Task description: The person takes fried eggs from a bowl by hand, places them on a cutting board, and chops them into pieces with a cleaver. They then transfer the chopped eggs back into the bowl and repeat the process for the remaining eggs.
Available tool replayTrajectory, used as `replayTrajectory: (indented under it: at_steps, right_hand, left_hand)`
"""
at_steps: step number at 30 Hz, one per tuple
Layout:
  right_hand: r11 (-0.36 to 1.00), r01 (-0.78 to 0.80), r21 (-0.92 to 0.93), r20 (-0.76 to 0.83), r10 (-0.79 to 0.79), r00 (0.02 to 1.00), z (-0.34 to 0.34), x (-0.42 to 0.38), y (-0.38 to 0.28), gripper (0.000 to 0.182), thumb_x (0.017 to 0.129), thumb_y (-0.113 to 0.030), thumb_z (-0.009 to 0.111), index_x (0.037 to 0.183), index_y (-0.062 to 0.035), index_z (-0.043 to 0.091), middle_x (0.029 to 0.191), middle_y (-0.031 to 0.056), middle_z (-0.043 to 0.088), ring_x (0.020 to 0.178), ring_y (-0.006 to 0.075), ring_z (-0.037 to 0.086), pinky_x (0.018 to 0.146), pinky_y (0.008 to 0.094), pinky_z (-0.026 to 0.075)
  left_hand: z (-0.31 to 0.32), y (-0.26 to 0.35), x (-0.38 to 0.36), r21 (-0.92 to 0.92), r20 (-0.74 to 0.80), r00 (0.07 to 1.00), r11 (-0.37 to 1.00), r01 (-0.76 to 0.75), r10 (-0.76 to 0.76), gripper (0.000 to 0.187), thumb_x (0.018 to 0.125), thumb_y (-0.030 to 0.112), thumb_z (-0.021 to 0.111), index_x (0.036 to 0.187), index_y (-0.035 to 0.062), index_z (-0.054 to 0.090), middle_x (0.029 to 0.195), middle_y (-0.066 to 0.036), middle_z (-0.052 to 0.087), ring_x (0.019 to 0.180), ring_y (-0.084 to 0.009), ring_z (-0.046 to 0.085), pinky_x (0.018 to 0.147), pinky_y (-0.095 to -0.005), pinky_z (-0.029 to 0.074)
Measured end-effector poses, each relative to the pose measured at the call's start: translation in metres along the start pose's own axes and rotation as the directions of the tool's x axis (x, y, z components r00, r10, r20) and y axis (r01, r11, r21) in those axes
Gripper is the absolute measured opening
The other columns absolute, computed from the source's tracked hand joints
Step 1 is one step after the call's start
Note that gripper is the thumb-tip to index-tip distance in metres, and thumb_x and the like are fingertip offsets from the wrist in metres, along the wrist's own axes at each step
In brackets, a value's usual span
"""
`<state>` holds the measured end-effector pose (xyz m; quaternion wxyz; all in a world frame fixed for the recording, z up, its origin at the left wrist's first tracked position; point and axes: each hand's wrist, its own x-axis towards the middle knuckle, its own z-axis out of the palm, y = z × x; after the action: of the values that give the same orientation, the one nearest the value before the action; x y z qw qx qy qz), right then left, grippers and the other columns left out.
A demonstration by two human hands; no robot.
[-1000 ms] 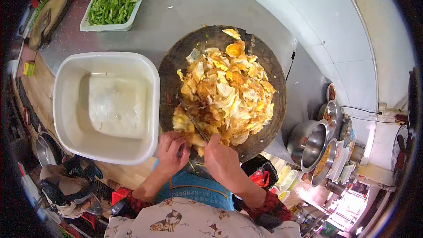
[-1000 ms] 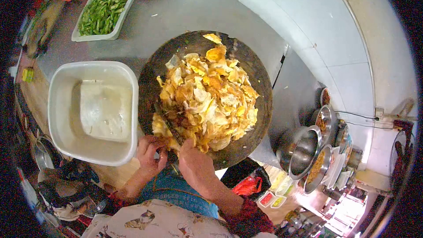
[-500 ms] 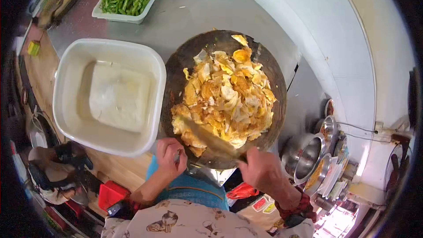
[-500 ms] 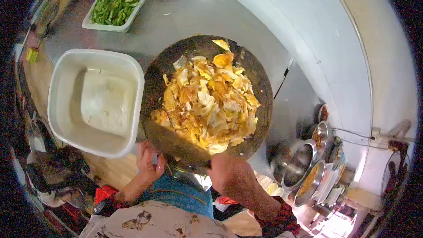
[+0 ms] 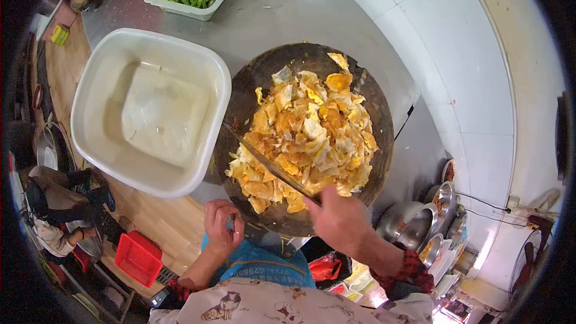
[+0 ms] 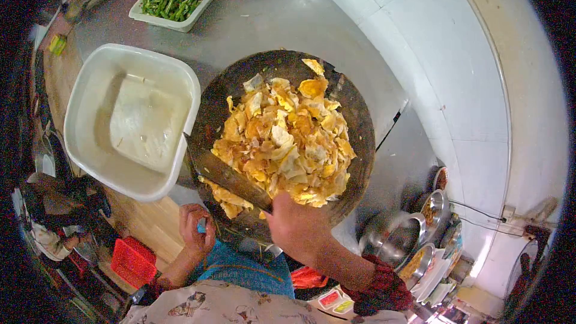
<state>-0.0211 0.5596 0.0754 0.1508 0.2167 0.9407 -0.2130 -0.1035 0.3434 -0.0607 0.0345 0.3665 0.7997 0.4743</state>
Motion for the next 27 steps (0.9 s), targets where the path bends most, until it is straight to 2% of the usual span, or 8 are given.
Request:
replayTrajectory:
  at_steps: [5, 11, 13, 17, 20, 23, 25, 27]
  right_hand:
    - [0.99, 0.004, -0.138, 0.076, 0.006, 0.997, 0.031, 0.022, 0.023, 0.026, 0.096, -0.025, 0.046, 0.09, 0.0011, 0.045, 0.056, 0.0168, 0.058, 0.052, 0.0343, 0.063, 0.044, 0.0438, 0.051]
    - [0.989, -0.148, -0.007, -0.152, 0.145, 0.978, -0.024, -0.018, 0.007, 0.032, 0.096, -0.031, 0.048, 0.09, 0.0, 0.044, 0.054, 0.0164, 0.058, 0.052, 0.0347, 0.063, 0.044, 0.0441, 0.051]
    - [0.976, -0.194, 0.095, -0.263, 0.212, 0.941, -0.011, -0.014, 0.016, 0.032, 0.096, -0.031, 0.048, 0.09, 0.0001, 0.044, 0.054, 0.0162, 0.058, 0.052, 0.0352, 0.063, 0.044, 0.0445, 0.05]
    - [0.983, -0.15, -0.101, -0.154, 0.133, 0.979, 0.039, 0.01, 0.05, 0.032, 0.095, -0.03, 0.049, 0.091, 0.0014, 0.043, 0.056, 0.0195, 0.058, 0.054, 0.0381, 0.062, 0.045, 0.0462, 0.049]
    - [0.94, -0.308, 0.146, -0.173, 0.331, 0.928, 0.011, -0.007, 0.043, 0.032, 0.091, -0.028, 0.057, 0.092, 0.0022, 0.047, 0.068, 0.025, 0.06, 0.065, 0.0419, 0.061, 0.052, 0.0489, 0.046]
    - [0.865, -0.372, 0.338, -0.273, 0.468, 0.84, -0.005, -0.047, 0.044, 0.032, 0.092, -0.026, 0.055, 0.099, 0.0042, 0.046, 0.071, 0.0279, 0.061, 0.068, 0.0473, 0.061, 0.059, 0.0522, 0.049]
    - [0.779, -0.279, 0.562, -0.323, 0.517, 0.793, 0.006, -0.076, 0.049, 0.031, 0.093, -0.026, 0.054, 0.102, 0.002, 0.047, 0.062, 0.0202, 0.06, 0.054, 0.0395, 0.06, 0.049, 0.0462, 0.048]
    - [0.311, -0.244, 0.918, -0.089, 0.765, 0.638, 0.023, -0.105, 0.042, 0.023, 0.095, -0.025, 0.049, 0.097, -0.0021, 0.048, 0.052, 0.0076, 0.049, 0.041, 0.0249, 0.052, 0.039, 0.0372, 0.043]
  left_hand:
    - [0.005, 0.006, -0.006, 0.007, 0.006, 1.0, 1.0, -0.015, 0.015, 0.025, 0.065, -0.002, 0.061, 0.088, 0.0035, 0.053, 0.087, -0.016, 0.055, 0.08, -0.0327, 0.054, 0.071, -0.0407, 0.044]
    - [0.008, 0.012, 0.008, 0.031, 0.008, 1.0, 0.999, 0.026, -0.027, 0.029, 0.071, 0.006, 0.065, 0.097, 0.0028, 0.054, 0.1, -0.018, 0.055, 0.092, -0.0344, 0.053, 0.081, -0.0427, 0.044]
    - [0.011, 0.011, 0.021, 0.041, 0.053, 0.998, 0.998, -0.038, 0.036, 0.052, 0.073, 0.018, 0.072, 0.117, 0.0011, 0.049, 0.12, -0.023, 0.048, 0.112, -0.0407, 0.046, 0.095, -0.0483, 0.039]
    - [0.028, 0.026, 0.062, 0.098, 0.19, 0.981, 0.993, -0.061, 0.041, 0.081, 0.072, 0.033, 0.076, 0.134, 0.0004, 0.035, 0.14, -0.028, 0.03, 0.128, -0.0476, 0.031, 0.105, -0.0555, 0.028]
    - [0.032, 0.029, 0.073, 0.246, 0.371, 0.929, 0.966, -0.084, -0.014, 0.098, 0.071, 0.041, 0.074, 0.143, 0.0006, 0.022, 0.149, -0.03, 0.011, 0.134, -0.0509, 0.019, 0.107, -0.0611, 0.02]
    - [0.043, 0.027, 0.09, 0.221, 0.366, 0.93, 0.966, -0.13, 0.041, 0.094, 0.075, 0.039, 0.07, 0.145, 0.0007, 0.02, 0.149, -0.03, 0.013, 0.134, -0.0509, 0.018, 0.107, -0.0611, 0.019]
    - [0.055, 0.025, 0.099, 0.142, 0.337, 0.936, 0.977, -0.157, 0.101, 0.088, 0.076, 0.035, 0.068, 0.144, 0.0021, 0.024, 0.148, -0.03, 0.015, 0.134, -0.0501, 0.019, 0.108, -0.0605, 0.018]
    - [0.063, 0.027, 0.106, 0.081, 0.337, 0.933, 0.984, -0.161, 0.125, 0.085, 0.075, 0.037, 0.067, 0.143, 0.0041, 0.029, 0.147, -0.029, 0.018, 0.134, -0.0491, 0.02, 0.108, -0.059, 0.017]
